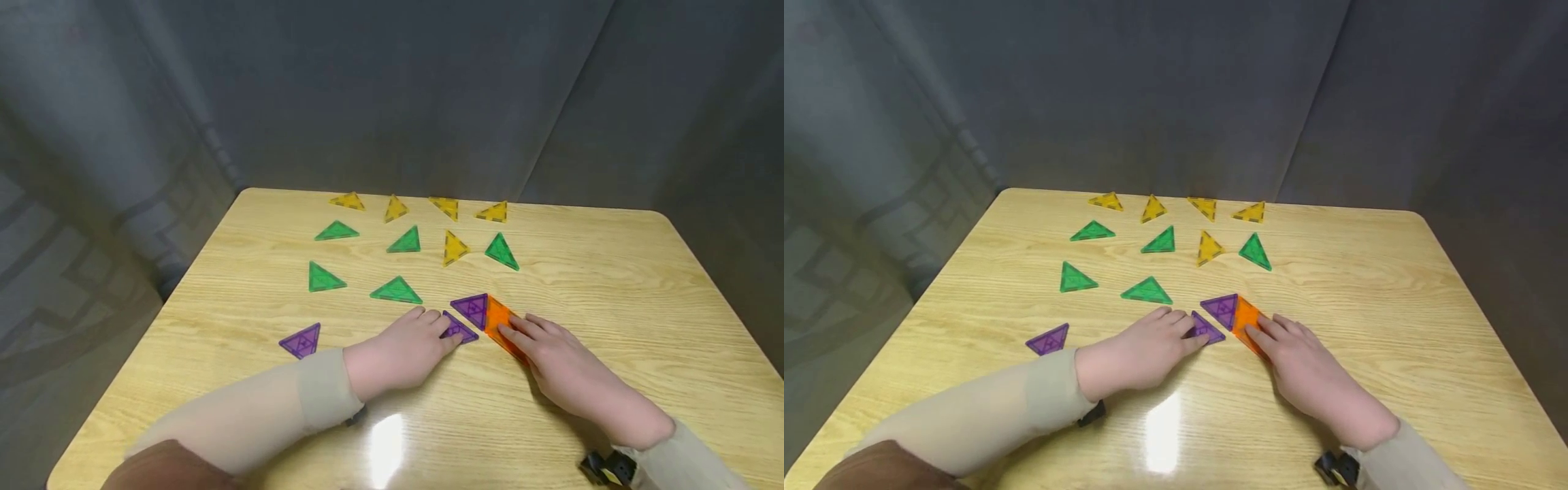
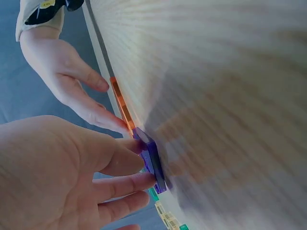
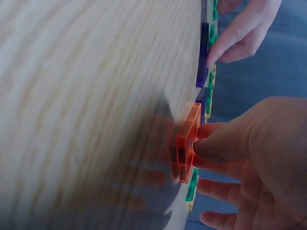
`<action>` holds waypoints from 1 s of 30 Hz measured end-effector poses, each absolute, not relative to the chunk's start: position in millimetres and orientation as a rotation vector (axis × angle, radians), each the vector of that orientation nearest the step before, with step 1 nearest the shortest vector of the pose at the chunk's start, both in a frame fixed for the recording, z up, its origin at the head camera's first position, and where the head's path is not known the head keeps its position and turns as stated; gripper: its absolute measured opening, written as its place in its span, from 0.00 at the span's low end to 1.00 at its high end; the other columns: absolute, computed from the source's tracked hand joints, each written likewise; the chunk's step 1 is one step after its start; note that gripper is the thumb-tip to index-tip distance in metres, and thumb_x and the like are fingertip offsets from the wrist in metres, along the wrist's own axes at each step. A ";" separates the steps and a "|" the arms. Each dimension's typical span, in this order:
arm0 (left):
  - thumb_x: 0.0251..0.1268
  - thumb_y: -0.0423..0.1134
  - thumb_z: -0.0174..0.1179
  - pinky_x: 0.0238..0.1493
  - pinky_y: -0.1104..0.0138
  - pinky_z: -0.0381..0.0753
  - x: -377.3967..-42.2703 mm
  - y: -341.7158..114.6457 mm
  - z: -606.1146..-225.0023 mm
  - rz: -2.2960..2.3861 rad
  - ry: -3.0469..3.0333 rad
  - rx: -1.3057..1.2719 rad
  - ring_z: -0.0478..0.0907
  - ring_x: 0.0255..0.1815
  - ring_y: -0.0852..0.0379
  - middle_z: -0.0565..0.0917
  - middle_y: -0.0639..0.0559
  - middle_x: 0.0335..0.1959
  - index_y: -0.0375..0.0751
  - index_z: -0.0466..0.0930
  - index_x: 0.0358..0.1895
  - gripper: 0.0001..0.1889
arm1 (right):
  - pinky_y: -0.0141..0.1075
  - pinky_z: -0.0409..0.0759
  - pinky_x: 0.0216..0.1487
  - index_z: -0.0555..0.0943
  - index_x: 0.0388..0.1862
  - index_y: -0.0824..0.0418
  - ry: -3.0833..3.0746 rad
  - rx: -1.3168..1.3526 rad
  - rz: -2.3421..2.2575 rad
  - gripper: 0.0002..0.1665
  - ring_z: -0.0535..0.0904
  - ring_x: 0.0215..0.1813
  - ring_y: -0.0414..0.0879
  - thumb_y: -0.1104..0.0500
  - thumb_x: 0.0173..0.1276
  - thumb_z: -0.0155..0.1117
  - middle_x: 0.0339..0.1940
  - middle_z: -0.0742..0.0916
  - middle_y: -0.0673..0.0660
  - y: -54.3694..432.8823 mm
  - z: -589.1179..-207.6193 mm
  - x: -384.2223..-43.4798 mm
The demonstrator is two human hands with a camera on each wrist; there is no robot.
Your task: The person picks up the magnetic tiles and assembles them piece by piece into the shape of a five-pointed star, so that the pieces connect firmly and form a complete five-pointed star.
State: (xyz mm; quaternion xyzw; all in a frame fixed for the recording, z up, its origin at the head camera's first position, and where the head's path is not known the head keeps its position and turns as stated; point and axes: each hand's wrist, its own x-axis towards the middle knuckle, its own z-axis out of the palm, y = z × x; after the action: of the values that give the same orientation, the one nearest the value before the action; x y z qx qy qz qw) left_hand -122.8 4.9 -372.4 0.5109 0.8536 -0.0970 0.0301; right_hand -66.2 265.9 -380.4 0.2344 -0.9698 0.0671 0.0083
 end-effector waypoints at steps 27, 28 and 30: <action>0.68 0.24 0.48 0.71 0.45 0.59 -125.6 -125.8 -331.8 0.120 2.846 1.027 0.61 0.72 0.40 0.66 0.43 0.73 0.40 0.70 0.70 0.27 | 0.65 0.68 0.62 0.76 0.68 0.60 -3.033 0.697 0.214 0.30 0.69 0.65 0.69 0.67 0.66 0.64 0.67 0.75 0.67 264.7 -383.0 -61.6; 0.68 0.24 0.49 0.70 0.44 0.60 -122.5 -140.6 -331.3 0.128 2.859 0.979 0.63 0.71 0.38 0.68 0.42 0.71 0.39 0.72 0.68 0.26 | 0.65 0.68 0.62 0.76 0.68 0.60 -3.036 0.697 0.214 0.29 0.69 0.65 0.69 0.67 0.66 0.64 0.67 0.75 0.66 264.4 -382.8 -61.6; 0.66 0.23 0.51 0.67 0.42 0.64 -115.4 -166.1 -332.7 0.136 2.877 0.914 0.66 0.68 0.36 0.71 0.41 0.69 0.38 0.75 0.66 0.25 | 0.65 0.69 0.61 0.76 0.68 0.60 -3.036 0.699 0.216 0.29 0.70 0.65 0.68 0.67 0.67 0.64 0.67 0.76 0.66 264.3 -382.5 -61.3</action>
State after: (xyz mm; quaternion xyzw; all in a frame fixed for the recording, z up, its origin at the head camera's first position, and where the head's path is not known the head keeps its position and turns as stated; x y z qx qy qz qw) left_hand -115.4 -166.1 -332.7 0.3019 0.9504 0.0450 0.0598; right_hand -61.3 264.3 -382.5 0.2239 -0.9721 0.0692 0.0096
